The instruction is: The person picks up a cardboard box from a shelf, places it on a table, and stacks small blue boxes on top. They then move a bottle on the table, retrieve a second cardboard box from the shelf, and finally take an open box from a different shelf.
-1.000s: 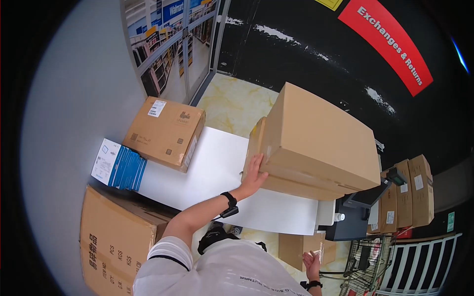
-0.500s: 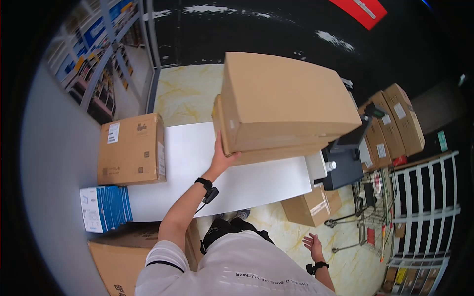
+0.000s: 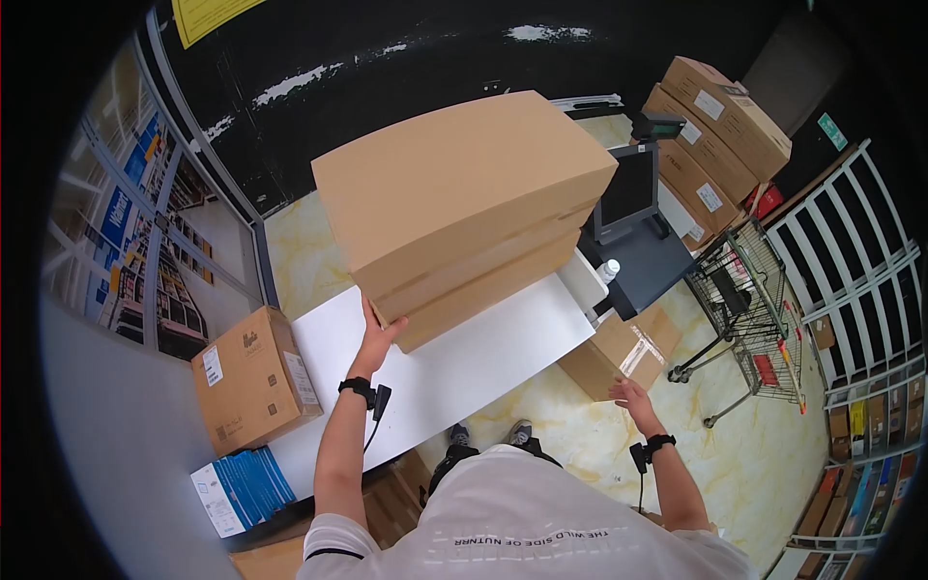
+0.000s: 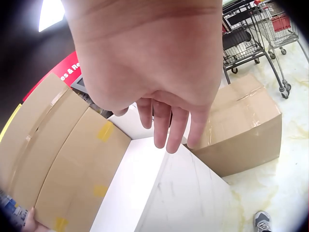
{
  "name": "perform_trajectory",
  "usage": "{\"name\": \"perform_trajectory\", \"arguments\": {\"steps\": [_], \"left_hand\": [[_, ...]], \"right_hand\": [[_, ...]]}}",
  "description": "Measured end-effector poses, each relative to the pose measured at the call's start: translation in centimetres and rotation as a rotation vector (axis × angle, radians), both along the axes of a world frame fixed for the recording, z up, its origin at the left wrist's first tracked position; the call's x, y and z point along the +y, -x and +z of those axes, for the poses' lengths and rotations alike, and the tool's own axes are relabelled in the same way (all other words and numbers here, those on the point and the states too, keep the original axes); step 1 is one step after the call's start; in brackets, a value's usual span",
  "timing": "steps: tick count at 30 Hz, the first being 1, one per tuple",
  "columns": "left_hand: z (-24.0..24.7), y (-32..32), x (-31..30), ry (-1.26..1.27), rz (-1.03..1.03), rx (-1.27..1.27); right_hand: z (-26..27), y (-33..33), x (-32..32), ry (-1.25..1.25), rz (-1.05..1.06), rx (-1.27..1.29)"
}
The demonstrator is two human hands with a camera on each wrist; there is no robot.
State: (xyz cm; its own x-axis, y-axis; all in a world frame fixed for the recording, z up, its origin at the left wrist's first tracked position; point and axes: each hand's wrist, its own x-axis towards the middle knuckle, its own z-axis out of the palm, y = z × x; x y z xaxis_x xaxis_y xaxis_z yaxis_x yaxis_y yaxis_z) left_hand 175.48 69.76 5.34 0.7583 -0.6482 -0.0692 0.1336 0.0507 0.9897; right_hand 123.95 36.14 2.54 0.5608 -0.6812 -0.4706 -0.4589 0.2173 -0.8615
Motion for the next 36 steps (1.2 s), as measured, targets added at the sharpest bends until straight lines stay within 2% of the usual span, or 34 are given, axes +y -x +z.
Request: {"name": "perform_trajectory", "arguments": {"steps": [3, 8, 12, 18, 20, 22, 24, 26, 28, 30, 32, 33, 35, 36], "left_hand": [[0.5, 0.0, 0.2, -0.029, -0.002, 0.017], [0.1, -0.4, 0.2, 0.007, -0.003, 0.043], [-0.5, -0.9, 0.2, -0.003, -0.014, 0.054], [-1.1, -0.2, 0.2, -0.023, 0.016, 0.046], [-0.2, 0.7, 0.2, -0.072, 0.07, -0.086], [-0.9, 2.4, 0.2, -0.092, 0.15, -0.121], [-3.5, 4.3, 0.7, -0.31, 0.236, -0.295], [-3.8, 7.6, 0.5, -0.346, 0.281, -0.316], [-6.9, 11.0, 0.9, -0.379, 0.318, -0.316], [-9.8, 14.8, 1.6, -0.482, 0.257, -0.552], [-6.2, 20.4, 0.4, -0.542, 0.08, -0.547], [-5.9, 22.4, -0.5, -0.525, 0.078, -0.554], [-5.6, 26.0, -2.3, -0.485, -0.125, -0.646], [-5.1, 27.6, -3.8, -0.46, -0.151, -0.66]], "right_hand": [[-0.7, -0.2, 0.5, -0.018, 0.032, 0.01], [-2.9, 3.0, 4.1, -0.327, -0.054, 0.061], [-4.3, 6.5, 6.1, -0.37, -0.072, 0.164], [-5.0, 11.3, 7.8, -0.387, -0.229, 0.139], [-4.7, 12.7, 8.4, -0.383, -0.276, 0.167], [-4.2, 14.3, 9.0, -0.368, -0.314, 0.167], [-4.2, 16.5, 10.2, -0.317, -0.333, 0.208], [-3.9, 18.5, 11.7, -0.301, -0.405, 0.182], [-3.4, 20.8, 13.2, -0.261, -0.464, 0.094], [-3.2, 23.1, 13.9, -0.28, -0.536, 0.054], [-3.4, 25.9, 14.1, -0.342, -0.648, 0.034], [-3.7, 27.2, 13.7, -0.344, -0.652, 0.04], [-5.0, 29.8, 12.2, -0.324, -0.689, 0.039], [-5.5, 31.5, 11.7, -0.317, -0.73, 0.051]]}}
